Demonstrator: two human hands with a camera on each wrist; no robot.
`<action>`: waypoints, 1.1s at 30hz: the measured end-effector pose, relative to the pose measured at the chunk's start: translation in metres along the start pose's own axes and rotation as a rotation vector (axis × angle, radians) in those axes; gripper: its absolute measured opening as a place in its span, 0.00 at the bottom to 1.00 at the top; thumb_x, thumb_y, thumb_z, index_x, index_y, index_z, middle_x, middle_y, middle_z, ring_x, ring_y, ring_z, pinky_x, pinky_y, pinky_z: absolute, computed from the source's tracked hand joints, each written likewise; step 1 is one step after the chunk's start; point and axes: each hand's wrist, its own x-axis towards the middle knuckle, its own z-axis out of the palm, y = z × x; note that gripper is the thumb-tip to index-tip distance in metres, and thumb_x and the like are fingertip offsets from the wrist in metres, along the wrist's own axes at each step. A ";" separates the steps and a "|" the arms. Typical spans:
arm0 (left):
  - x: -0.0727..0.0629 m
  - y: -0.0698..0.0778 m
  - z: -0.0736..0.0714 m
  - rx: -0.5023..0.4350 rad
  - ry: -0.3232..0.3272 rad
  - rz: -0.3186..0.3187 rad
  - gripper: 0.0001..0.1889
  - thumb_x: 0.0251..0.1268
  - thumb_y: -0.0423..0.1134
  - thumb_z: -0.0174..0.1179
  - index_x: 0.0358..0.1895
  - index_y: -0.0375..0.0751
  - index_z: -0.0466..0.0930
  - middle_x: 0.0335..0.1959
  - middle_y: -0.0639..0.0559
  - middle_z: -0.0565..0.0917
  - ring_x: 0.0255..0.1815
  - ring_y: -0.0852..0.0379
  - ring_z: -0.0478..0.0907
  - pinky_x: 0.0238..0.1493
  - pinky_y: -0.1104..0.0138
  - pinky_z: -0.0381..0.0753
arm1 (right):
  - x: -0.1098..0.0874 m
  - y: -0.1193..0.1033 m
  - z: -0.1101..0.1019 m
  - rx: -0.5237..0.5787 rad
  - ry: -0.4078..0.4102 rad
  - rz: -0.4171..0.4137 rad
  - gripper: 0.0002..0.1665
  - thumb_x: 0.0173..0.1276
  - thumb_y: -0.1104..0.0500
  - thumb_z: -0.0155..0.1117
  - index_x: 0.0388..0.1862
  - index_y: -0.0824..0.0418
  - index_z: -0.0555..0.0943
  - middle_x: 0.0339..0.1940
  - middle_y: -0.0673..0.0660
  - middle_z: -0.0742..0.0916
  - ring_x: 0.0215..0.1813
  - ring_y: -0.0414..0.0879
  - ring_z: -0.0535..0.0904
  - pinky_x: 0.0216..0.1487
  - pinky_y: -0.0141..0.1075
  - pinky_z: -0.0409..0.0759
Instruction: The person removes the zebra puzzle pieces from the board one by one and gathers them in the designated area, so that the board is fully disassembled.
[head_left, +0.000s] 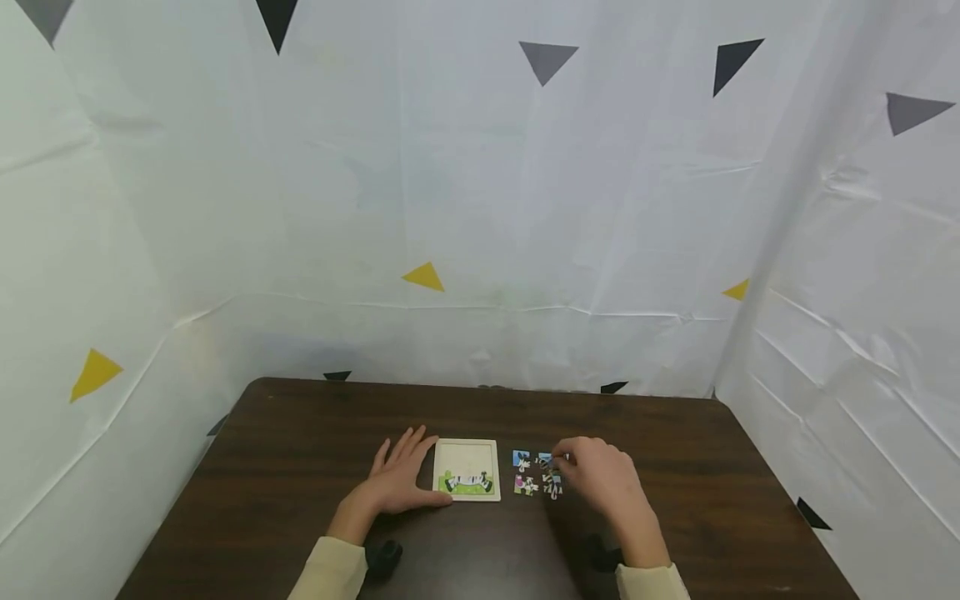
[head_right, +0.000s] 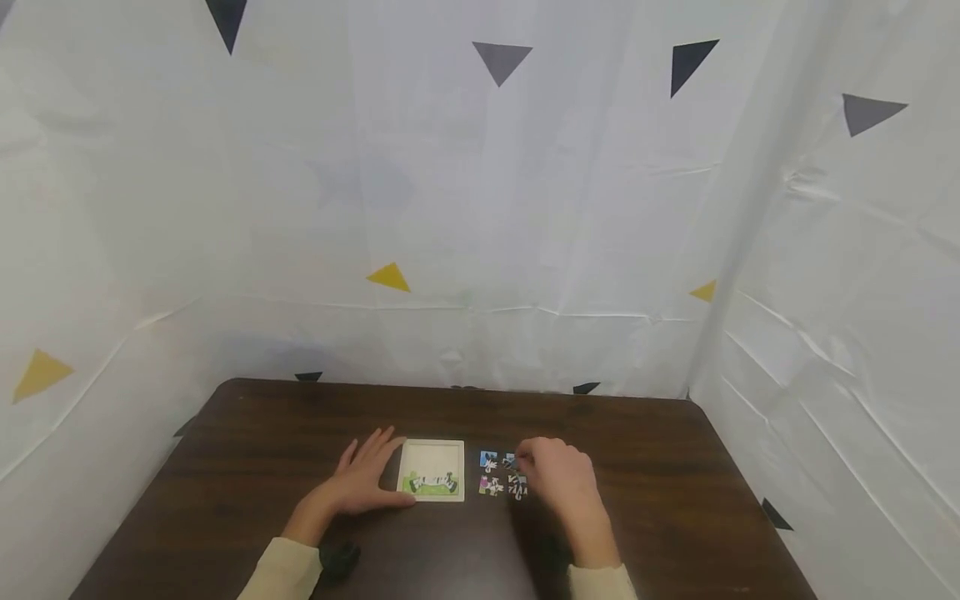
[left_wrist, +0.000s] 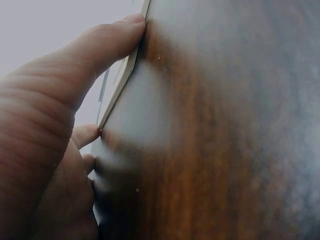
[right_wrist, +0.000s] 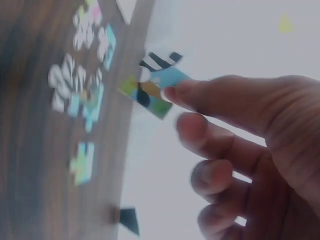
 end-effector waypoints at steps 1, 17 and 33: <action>0.000 0.000 0.000 0.003 0.000 -0.001 0.62 0.40 0.82 0.59 0.79 0.55 0.49 0.81 0.51 0.42 0.80 0.49 0.35 0.71 0.41 0.28 | -0.001 0.004 -0.001 0.007 -0.020 0.010 0.05 0.66 0.53 0.69 0.40 0.44 0.88 0.33 0.42 0.86 0.25 0.37 0.75 0.23 0.39 0.72; 0.000 0.002 -0.003 -0.006 -0.005 0.011 0.61 0.42 0.79 0.62 0.79 0.52 0.52 0.80 0.48 0.44 0.80 0.45 0.37 0.70 0.40 0.30 | -0.010 0.030 -0.008 0.085 -0.306 0.093 0.08 0.71 0.61 0.62 0.47 0.55 0.84 0.37 0.50 0.85 0.32 0.44 0.76 0.35 0.49 0.78; -0.007 0.010 -0.010 -0.001 -0.002 0.028 0.59 0.46 0.75 0.63 0.79 0.48 0.51 0.80 0.46 0.44 0.79 0.44 0.37 0.71 0.41 0.29 | -0.009 0.034 0.006 0.033 -0.352 0.187 0.17 0.61 0.49 0.74 0.41 0.55 0.78 0.33 0.49 0.81 0.33 0.46 0.76 0.33 0.49 0.74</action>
